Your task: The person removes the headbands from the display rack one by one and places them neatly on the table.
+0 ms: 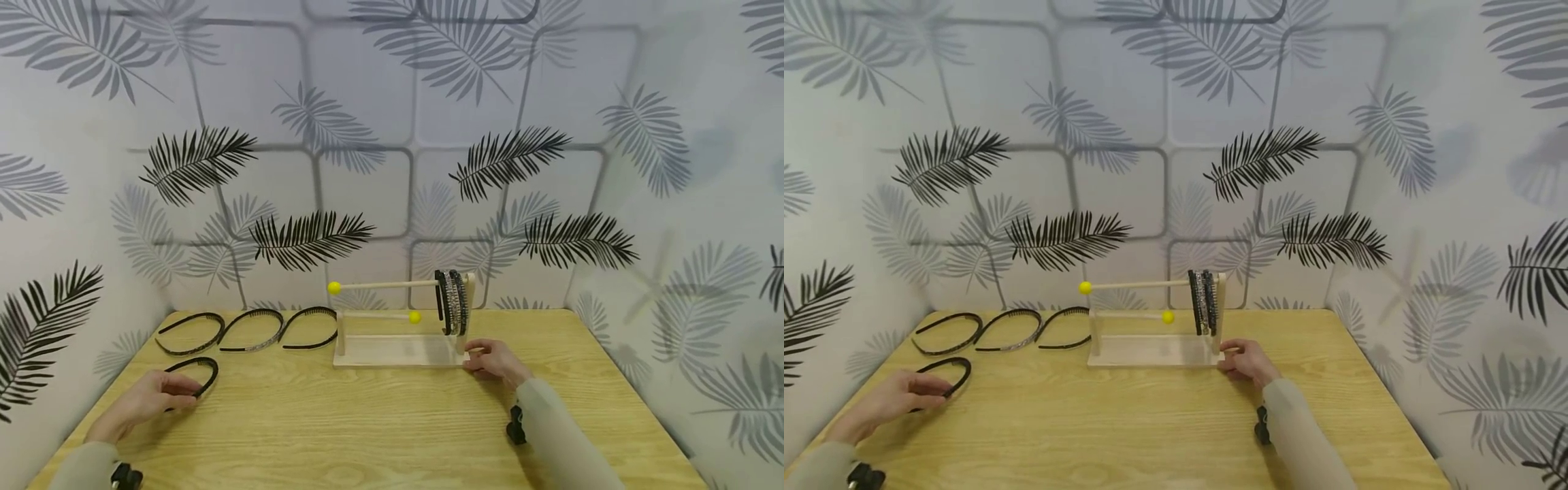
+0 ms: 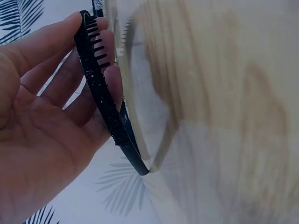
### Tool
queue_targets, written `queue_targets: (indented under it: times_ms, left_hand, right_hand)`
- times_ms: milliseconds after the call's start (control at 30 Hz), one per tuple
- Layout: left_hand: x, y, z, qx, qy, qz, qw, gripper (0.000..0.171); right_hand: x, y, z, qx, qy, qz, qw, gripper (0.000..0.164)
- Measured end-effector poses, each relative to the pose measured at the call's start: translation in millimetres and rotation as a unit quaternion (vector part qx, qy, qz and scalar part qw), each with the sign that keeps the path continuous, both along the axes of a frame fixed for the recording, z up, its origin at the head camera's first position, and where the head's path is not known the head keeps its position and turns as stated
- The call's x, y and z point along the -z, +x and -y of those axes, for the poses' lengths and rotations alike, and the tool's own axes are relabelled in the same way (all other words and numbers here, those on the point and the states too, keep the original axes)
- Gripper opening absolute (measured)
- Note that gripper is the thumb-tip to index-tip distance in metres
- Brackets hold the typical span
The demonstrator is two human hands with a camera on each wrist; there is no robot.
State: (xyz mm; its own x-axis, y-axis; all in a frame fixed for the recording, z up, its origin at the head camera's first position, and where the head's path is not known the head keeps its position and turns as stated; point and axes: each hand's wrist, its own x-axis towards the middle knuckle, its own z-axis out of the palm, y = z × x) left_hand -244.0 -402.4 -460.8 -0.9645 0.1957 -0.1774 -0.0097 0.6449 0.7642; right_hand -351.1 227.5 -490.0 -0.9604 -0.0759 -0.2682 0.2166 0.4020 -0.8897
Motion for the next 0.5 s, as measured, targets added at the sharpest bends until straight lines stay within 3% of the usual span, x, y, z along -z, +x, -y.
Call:
queue_targets:
  times_ms: [233, 500]
  left_hand:
    - [5.0, -2.3, 10.5, 0.038, -0.020, -0.043, 0.9981, 0.036]
    - [10.5, -5.7, 26.7, 0.042, -0.020, -0.023, 0.9987, 0.036]
  right_hand:
    - [0.1, -0.7, -1.2, 0.003, 0.000, 0.001, 1.000, 0.043]
    - [1.8, -0.9, -0.4, 0.001, 0.000, -0.006, 1.000, 0.040]
